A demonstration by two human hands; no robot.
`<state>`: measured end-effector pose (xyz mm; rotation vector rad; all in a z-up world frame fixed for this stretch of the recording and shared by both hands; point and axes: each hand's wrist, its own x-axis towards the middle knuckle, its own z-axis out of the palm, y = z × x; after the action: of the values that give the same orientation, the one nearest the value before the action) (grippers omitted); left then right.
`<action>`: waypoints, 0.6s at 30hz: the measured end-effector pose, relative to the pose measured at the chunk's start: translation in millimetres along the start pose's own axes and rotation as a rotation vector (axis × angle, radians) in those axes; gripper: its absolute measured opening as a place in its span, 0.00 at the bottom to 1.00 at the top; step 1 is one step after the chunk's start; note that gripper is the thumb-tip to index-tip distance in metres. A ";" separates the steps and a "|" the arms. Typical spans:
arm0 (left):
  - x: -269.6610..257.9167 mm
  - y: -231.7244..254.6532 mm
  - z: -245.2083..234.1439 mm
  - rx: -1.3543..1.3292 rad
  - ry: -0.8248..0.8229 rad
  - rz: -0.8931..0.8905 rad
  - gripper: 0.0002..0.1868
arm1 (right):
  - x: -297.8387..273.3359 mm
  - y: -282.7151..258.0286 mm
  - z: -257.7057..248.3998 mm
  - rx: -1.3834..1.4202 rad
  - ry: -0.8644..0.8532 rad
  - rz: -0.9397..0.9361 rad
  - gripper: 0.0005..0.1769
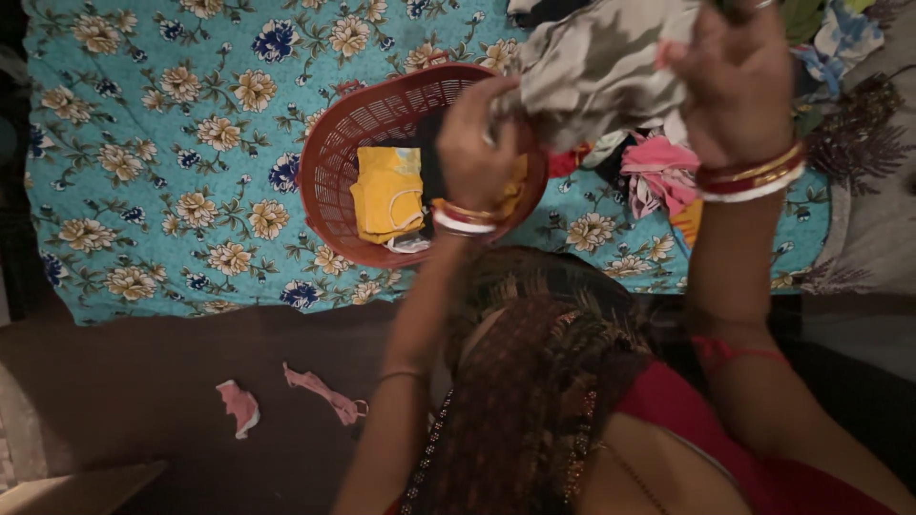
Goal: Sorting and folding various items of clothing into a red plastic basket.
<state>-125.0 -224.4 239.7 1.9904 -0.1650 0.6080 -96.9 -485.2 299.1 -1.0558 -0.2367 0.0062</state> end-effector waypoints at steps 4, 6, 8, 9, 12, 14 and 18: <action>23.5 -6.3 -24.8 0.066 0.027 0.041 0.14 | -1.4 -4.8 -16.9 -0.062 0.054 -0.035 0.26; 30.5 -16.9 -28.1 0.192 0.104 0.142 0.14 | 2.1 -3.9 -18.6 -0.015 0.139 0.027 0.23; 41.7 -30.6 -28.3 0.257 0.110 0.141 0.14 | 6.3 7.4 -27.5 0.022 0.156 0.032 0.22; 47.6 -37.6 -28.3 0.320 0.115 0.141 0.14 | 8.7 13.0 -32.1 0.060 0.175 0.037 0.21; 58.1 -20.9 -47.5 0.322 0.160 0.239 0.15 | 9.3 5.7 -10.2 0.098 0.202 0.002 0.21; 46.1 -27.0 -61.6 0.308 0.148 0.325 0.15 | 3.2 15.5 -30.8 0.044 0.153 -0.052 0.20; 4.5 -56.4 -76.9 0.186 -0.259 0.469 0.12 | -19.3 62.9 -123.8 -0.519 -0.162 0.005 0.10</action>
<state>-127.2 -130.0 225.4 2.2214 -0.7742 0.6735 -84.7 -563.0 183.1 -1.5757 -0.3955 0.0372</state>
